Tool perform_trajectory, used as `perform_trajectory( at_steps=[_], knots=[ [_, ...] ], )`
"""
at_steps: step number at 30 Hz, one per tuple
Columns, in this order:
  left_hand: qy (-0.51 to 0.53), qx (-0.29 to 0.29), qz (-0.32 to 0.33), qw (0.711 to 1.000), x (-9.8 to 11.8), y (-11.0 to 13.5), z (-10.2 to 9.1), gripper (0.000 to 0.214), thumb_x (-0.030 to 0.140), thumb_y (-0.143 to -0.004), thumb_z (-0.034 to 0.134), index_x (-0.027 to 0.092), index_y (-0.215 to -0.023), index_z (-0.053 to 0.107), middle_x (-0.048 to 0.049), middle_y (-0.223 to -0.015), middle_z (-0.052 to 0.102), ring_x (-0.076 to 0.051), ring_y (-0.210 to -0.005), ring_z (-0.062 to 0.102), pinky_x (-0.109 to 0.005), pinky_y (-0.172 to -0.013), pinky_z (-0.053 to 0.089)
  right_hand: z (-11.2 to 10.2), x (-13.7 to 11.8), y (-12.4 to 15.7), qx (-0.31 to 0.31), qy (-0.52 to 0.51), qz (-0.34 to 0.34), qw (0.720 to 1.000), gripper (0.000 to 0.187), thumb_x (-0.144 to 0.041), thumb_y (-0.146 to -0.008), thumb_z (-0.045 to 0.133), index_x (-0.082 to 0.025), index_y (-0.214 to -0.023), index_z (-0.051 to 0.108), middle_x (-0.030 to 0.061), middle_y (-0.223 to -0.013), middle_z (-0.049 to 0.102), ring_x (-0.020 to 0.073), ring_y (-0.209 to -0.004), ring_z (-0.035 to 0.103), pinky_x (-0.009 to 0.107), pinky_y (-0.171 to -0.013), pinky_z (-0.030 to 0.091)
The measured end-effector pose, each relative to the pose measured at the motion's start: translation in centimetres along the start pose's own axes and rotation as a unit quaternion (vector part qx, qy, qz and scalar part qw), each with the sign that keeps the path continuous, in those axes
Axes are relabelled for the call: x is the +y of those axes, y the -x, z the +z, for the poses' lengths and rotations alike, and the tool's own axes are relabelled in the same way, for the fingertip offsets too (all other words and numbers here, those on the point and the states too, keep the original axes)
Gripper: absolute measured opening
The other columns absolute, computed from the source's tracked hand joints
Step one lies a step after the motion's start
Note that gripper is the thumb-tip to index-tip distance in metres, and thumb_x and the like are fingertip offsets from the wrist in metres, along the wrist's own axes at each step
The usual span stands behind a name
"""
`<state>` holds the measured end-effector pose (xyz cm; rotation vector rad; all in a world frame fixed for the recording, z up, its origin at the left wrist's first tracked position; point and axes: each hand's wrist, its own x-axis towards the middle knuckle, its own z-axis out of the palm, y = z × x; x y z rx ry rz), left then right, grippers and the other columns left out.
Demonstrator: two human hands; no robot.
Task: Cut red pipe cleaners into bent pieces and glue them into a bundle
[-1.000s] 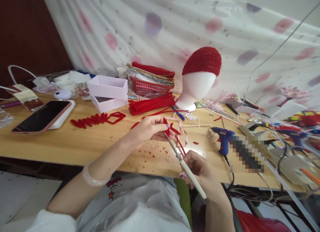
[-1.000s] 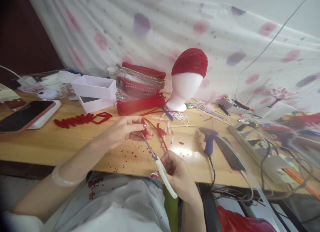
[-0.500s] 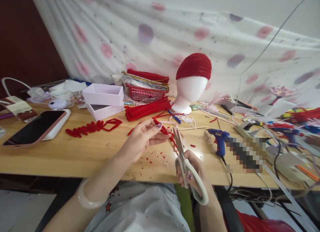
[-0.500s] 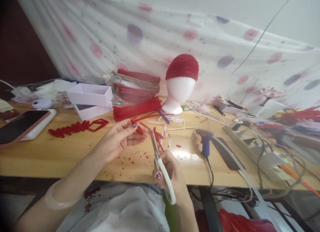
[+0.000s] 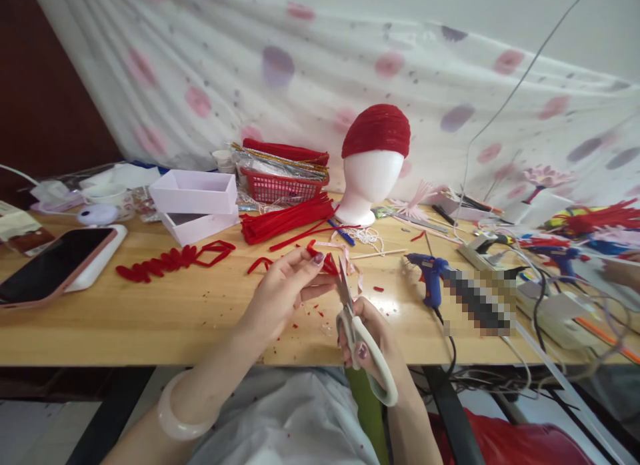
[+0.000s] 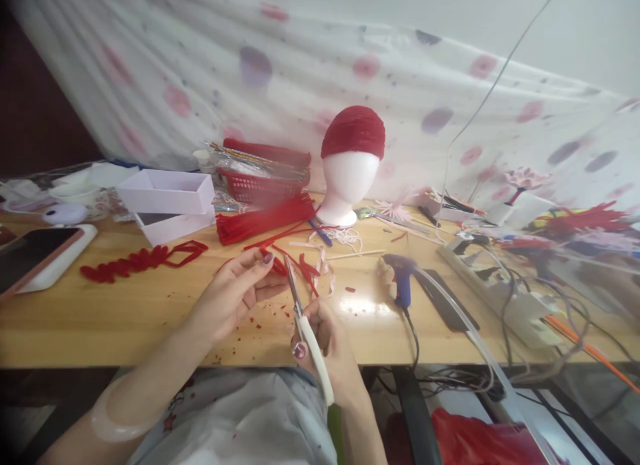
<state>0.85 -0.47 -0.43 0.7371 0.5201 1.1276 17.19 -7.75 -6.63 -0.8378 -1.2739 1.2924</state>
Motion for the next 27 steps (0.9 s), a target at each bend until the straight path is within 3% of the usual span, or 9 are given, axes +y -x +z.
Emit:
perform_trajectory(
  at_steps=[4, 9, 16, 22, 27],
  knots=[
    [0.072, 0.084, 0.045, 0.993, -1.2, 0.5, 1.2, 0.035, 0.032, -0.061, 0.094, 0.018, -0.074, 0.064, 0.0009, -0.074, 0.078, -0.015, -0.071, 0.077, -0.023, -0.071, 0.061, 1.7, 0.5, -0.2, 0.027, 0.002, -0.02, 0.999, 0.048, -0.065, -0.081, 0.073, -0.027, -0.097, 0.049, -0.0019, -0.078, 0.059, 0.0131, -0.06, 0.051, 0.024, -0.053, 0.043],
    [0.115, 0.136, 0.094, 0.98, -3.2, 1.6, 2.8, 0.033, 0.033, -0.065, 0.09, 0.018, -0.07, 0.062, -0.0021, -0.075, 0.079, -0.02, -0.081, 0.079, -0.026, -0.075, 0.061, 3.7, 1.3, -0.1, 0.092, 0.008, -0.034, 0.995, 0.044, -0.064, -0.085, 0.068, -0.027, -0.097, 0.048, -0.0034, -0.075, 0.054, 0.0144, -0.059, 0.051, 0.027, -0.054, 0.043],
    [0.089, 0.166, 0.072, 0.98, -4.2, 2.0, 3.1, 0.034, 0.038, -0.068, 0.087, 0.021, -0.075, 0.058, -0.0035, -0.076, 0.079, -0.028, -0.091, 0.078, -0.035, -0.076, 0.062, 4.1, 1.3, 0.1, 0.124, 0.048, -0.045, 0.99, 0.046, -0.064, -0.083, 0.071, -0.027, -0.098, 0.048, -0.0011, -0.084, 0.056, 0.0182, -0.071, 0.057, 0.032, -0.067, 0.046],
    [0.086, 0.171, 0.076, 0.978, -4.4, 1.9, 3.1, 0.032, 0.037, -0.071, 0.084, 0.021, -0.075, 0.057, -0.0035, -0.078, 0.079, -0.027, -0.093, 0.078, -0.035, -0.079, 0.061, 4.0, 1.1, 0.0, 0.131, 0.049, -0.041, 0.989, 0.041, -0.047, -0.079, 0.08, -0.027, -0.095, 0.048, -0.0015, -0.084, 0.057, 0.0186, -0.073, 0.058, 0.032, -0.07, 0.048],
    [0.093, 0.17, 0.069, 0.979, -4.4, 2.0, 2.9, 0.031, 0.035, -0.07, 0.085, 0.021, -0.075, 0.057, -0.0021, -0.078, 0.079, -0.024, -0.09, 0.078, -0.032, -0.078, 0.061, 4.0, 0.8, -0.1, 0.14, 0.08, -0.043, 0.986, 0.039, -0.047, -0.078, 0.08, -0.027, -0.092, 0.049, -0.0008, -0.082, 0.057, 0.019, -0.072, 0.056, 0.032, -0.068, 0.048]
  ],
)
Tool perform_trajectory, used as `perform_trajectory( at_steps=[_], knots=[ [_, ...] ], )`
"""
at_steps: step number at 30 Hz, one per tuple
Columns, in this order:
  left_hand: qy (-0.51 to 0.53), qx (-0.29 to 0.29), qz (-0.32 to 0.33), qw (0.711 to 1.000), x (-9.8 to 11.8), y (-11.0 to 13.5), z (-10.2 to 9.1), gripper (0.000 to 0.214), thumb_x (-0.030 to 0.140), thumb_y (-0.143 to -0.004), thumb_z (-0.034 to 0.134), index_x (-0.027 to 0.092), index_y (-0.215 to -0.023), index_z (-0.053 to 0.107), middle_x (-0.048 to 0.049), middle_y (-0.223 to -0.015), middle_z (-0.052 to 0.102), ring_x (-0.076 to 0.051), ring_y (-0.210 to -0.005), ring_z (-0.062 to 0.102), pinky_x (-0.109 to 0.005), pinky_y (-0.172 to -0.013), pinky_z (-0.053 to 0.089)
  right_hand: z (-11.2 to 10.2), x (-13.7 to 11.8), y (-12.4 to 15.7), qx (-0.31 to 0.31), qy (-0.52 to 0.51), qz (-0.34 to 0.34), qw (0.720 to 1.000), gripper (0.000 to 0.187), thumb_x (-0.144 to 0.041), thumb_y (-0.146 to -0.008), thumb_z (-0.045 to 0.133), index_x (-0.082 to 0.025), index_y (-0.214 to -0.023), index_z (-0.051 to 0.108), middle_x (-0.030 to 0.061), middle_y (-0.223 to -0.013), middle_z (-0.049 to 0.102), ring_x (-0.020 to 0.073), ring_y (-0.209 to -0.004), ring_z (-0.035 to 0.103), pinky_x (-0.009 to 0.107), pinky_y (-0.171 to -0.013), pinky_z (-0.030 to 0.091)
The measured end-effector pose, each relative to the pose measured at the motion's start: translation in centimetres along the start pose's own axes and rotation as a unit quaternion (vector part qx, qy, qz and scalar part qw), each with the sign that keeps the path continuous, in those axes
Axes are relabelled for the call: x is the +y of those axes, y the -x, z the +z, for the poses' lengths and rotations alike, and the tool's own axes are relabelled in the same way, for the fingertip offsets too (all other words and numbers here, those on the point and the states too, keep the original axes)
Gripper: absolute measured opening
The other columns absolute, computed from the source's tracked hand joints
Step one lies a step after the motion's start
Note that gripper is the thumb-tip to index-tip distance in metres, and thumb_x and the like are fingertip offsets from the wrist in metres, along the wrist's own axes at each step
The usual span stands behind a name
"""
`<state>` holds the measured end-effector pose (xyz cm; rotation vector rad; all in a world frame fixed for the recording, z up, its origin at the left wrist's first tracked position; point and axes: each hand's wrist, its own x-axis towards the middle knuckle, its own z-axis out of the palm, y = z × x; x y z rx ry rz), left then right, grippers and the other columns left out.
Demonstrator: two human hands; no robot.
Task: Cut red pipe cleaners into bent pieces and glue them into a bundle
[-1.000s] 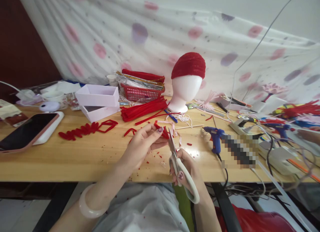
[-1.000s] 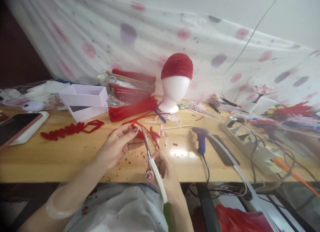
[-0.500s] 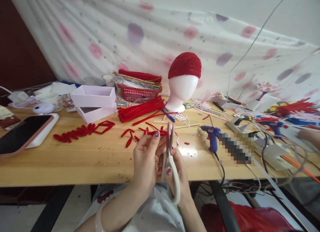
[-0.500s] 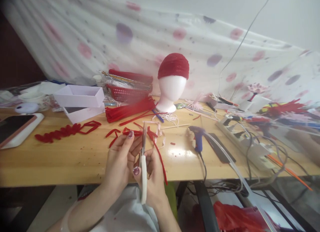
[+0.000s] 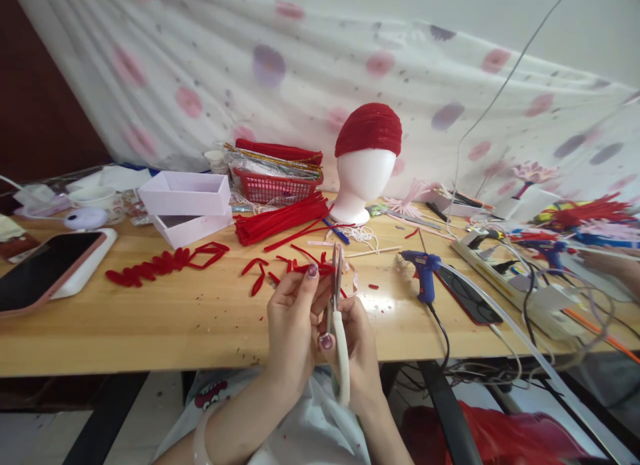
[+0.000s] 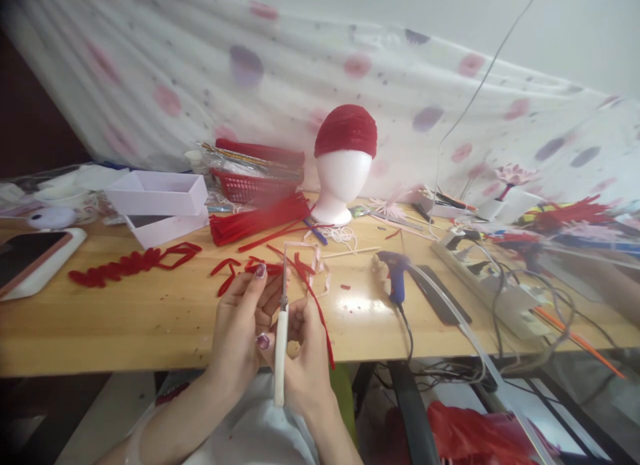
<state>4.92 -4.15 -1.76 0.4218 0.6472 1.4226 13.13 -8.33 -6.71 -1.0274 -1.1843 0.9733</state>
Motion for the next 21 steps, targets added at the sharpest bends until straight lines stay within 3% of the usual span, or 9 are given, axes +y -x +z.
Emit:
perform_trajectory(
  at_steps=[5, 13, 21],
  knots=[
    [0.003, 0.003, -0.002, 1.0, 0.1, 0.1, -0.1, 0.032, 0.033, -0.069, 0.086, 0.021, -0.072, 0.057, -0.0011, -0.076, 0.079, -0.021, -0.085, 0.078, -0.028, -0.075, 0.06, 0.0, -0.2, 0.0, 0.017, 0.021, 0.002, 1.0, 0.042, -0.05, -0.076, 0.08, -0.026, -0.088, 0.047, 0.0, -0.082, 0.058, 0.0196, -0.073, 0.055, 0.031, -0.064, 0.047],
    [0.007, -0.012, 0.007, 1.0, 0.5, -0.2, -0.1, 0.032, 0.034, -0.069, 0.085, 0.021, -0.075, 0.056, -0.0017, -0.078, 0.079, -0.025, -0.09, 0.078, -0.036, -0.086, 0.06, -0.1, 0.5, 0.1, 0.02, -0.027, 0.028, 0.999, 0.041, -0.045, -0.078, 0.081, -0.026, -0.083, 0.045, -0.004, -0.072, 0.053, 0.0159, -0.062, 0.052, 0.029, -0.058, 0.043],
    [-0.023, -0.003, 0.033, 0.999, 1.1, -1.2, -1.0, 0.031, 0.036, -0.07, 0.085, 0.019, -0.08, 0.06, -0.0031, -0.083, 0.08, -0.022, -0.089, 0.078, -0.035, -0.093, 0.056, -1.9, -0.4, -0.5, 0.04, -0.01, -0.042, 0.998, 0.032, -0.052, -0.089, 0.07, -0.026, -0.091, 0.052, -0.0015, -0.078, 0.055, 0.0168, -0.066, 0.054, 0.028, -0.057, 0.042]
  ],
)
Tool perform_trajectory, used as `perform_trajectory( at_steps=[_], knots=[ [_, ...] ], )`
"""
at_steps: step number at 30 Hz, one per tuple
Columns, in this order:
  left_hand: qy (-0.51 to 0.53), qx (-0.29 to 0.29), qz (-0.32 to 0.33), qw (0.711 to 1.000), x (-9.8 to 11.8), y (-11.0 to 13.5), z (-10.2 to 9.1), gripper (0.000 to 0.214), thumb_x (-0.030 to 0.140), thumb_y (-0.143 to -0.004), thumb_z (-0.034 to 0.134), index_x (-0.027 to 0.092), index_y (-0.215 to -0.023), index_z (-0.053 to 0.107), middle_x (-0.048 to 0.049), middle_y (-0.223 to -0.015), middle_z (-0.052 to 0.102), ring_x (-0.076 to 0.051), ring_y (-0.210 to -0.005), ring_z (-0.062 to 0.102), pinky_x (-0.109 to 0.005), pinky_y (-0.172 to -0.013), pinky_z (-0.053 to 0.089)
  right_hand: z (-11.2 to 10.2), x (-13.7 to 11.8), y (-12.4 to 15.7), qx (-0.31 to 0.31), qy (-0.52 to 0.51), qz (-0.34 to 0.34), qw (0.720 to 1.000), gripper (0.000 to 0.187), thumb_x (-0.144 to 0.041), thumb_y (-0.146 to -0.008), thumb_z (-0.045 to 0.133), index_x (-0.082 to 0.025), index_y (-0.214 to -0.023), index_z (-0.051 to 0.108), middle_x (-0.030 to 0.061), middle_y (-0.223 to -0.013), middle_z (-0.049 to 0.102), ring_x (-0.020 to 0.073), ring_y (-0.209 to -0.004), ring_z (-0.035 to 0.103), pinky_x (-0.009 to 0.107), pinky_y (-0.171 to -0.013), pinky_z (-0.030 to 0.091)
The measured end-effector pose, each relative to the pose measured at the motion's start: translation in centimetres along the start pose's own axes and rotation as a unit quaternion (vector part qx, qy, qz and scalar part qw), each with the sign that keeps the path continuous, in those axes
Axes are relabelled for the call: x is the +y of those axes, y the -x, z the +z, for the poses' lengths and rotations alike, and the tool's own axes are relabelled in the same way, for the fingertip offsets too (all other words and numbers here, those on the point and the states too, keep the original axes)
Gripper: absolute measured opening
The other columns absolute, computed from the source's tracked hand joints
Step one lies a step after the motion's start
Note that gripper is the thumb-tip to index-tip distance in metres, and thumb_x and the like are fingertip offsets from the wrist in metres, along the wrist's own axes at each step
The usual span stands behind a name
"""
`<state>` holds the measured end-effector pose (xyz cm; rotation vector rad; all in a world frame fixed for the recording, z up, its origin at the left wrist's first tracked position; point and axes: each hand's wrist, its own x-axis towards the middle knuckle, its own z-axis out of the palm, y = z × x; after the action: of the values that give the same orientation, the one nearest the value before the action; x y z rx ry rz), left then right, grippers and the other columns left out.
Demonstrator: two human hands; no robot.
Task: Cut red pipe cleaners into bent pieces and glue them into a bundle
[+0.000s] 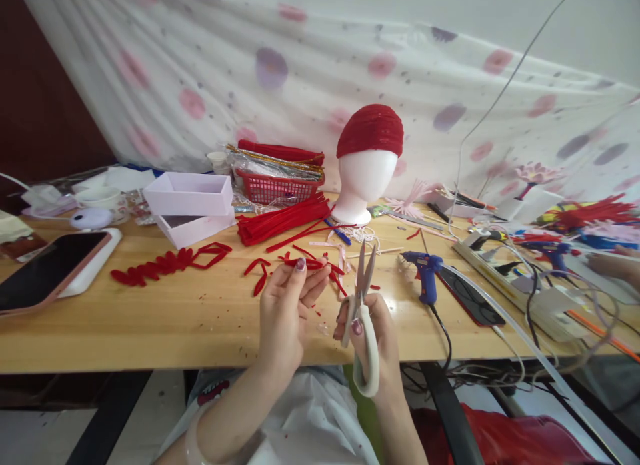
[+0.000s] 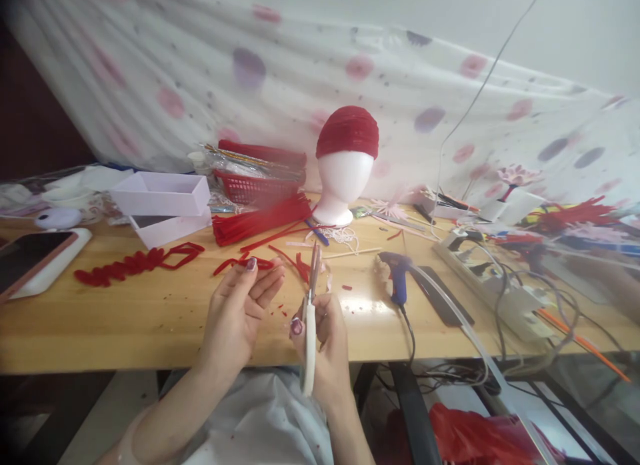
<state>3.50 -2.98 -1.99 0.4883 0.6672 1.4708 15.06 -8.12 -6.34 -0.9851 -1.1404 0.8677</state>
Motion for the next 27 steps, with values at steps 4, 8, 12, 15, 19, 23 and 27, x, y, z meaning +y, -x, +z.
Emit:
perform_trajectory(
  at_steps=[4, 8, 12, 15, 19, 23, 27],
  knots=[
    [-0.066, -0.04, 0.014, 0.997, 0.6, -0.9, -1.5, 0.031, 0.041, -0.075, 0.081, 0.018, -0.08, 0.061, -0.0055, -0.082, 0.08, -0.022, -0.085, 0.078, -0.035, -0.089, 0.058, -0.9, -0.2, -0.5, 0.028, 0.01, -0.01, 1.0, 0.031, -0.051, -0.088, 0.071, -0.025, -0.089, 0.053, -0.0024, -0.074, 0.054, 0.0158, -0.063, 0.05, 0.028, -0.057, 0.041],
    [-0.188, -0.042, 0.051, 0.98, 2.5, -2.3, -4.2, 0.036, 0.049, -0.076, 0.08, 0.018, -0.081, 0.063, -0.0064, -0.075, 0.077, -0.025, -0.08, 0.077, -0.037, -0.08, 0.06, -2.9, -0.2, -1.3, 0.09, 0.038, -0.008, 0.995, 0.031, -0.048, -0.084, 0.077, -0.025, -0.089, 0.056, -0.002, -0.076, 0.058, 0.0164, -0.065, 0.055, 0.028, -0.059, 0.044],
    [-0.276, -0.008, 0.095, 0.956, 4.3, -3.4, -6.6, 0.037, 0.054, -0.076, 0.077, 0.02, -0.077, 0.062, -0.0041, -0.07, 0.073, -0.023, -0.073, 0.073, -0.033, -0.071, 0.058, -5.0, 0.0, -2.0, 0.13, 0.087, 0.002, 0.988, 0.035, -0.047, -0.077, 0.083, -0.024, -0.09, 0.059, 0.0, -0.079, 0.065, 0.0174, -0.065, 0.06, 0.029, -0.059, 0.048],
    [-0.353, 0.003, 0.133, 0.926, 5.4, -3.9, -8.0, 0.034, 0.051, -0.077, 0.074, 0.021, -0.073, 0.061, -0.001, -0.068, 0.068, -0.021, -0.07, 0.069, -0.03, -0.069, 0.054, -5.9, 0.2, -2.3, 0.152, 0.131, 0.006, 0.98, 0.04, -0.045, -0.07, 0.087, -0.023, -0.089, 0.06, 0.0007, -0.08, 0.067, 0.0183, -0.067, 0.062, 0.03, -0.063, 0.051],
    [-0.501, -0.001, 0.174, 0.848, 6.5, -4.5, -9.5, 0.027, 0.045, -0.084, 0.063, 0.023, -0.069, 0.058, 0.0006, -0.065, 0.062, -0.019, -0.066, 0.062, -0.028, -0.063, 0.047, -6.2, 0.3, -2.5, 0.185, 0.171, 0.002, 0.968, 0.043, -0.045, -0.068, 0.088, -0.024, -0.089, 0.058, 0.002, -0.082, 0.069, 0.0209, -0.074, 0.066, 0.033, -0.069, 0.053],
    [-0.583, -0.027, 0.164, 0.795, 7.0, -4.7, -10.0, 0.02, 0.033, -0.082, 0.06, 0.024, -0.065, 0.057, 0.0002, -0.062, 0.063, -0.021, -0.062, 0.061, -0.029, -0.062, 0.043, -6.3, 0.6, -2.6, 0.186, 0.19, 0.017, 0.964, 0.046, -0.048, -0.065, 0.09, -0.024, -0.088, 0.058, 0.0023, -0.081, 0.068, 0.0216, -0.073, 0.066, 0.033, -0.067, 0.052],
    [-0.618, -0.038, 0.174, 0.765, 7.1, -4.8, -10.0, 0.019, 0.028, -0.082, 0.058, 0.024, -0.063, 0.058, -0.001, -0.064, 0.065, -0.023, -0.065, 0.062, -0.031, -0.066, 0.044, -6.6, 1.1, -2.7, 0.169, 0.239, 0.013, 0.956, 0.042, -0.05, -0.069, 0.086, -0.024, -0.086, 0.059, 0.0037, -0.079, 0.069, 0.0231, -0.072, 0.066, 0.035, -0.066, 0.052]
  ],
)
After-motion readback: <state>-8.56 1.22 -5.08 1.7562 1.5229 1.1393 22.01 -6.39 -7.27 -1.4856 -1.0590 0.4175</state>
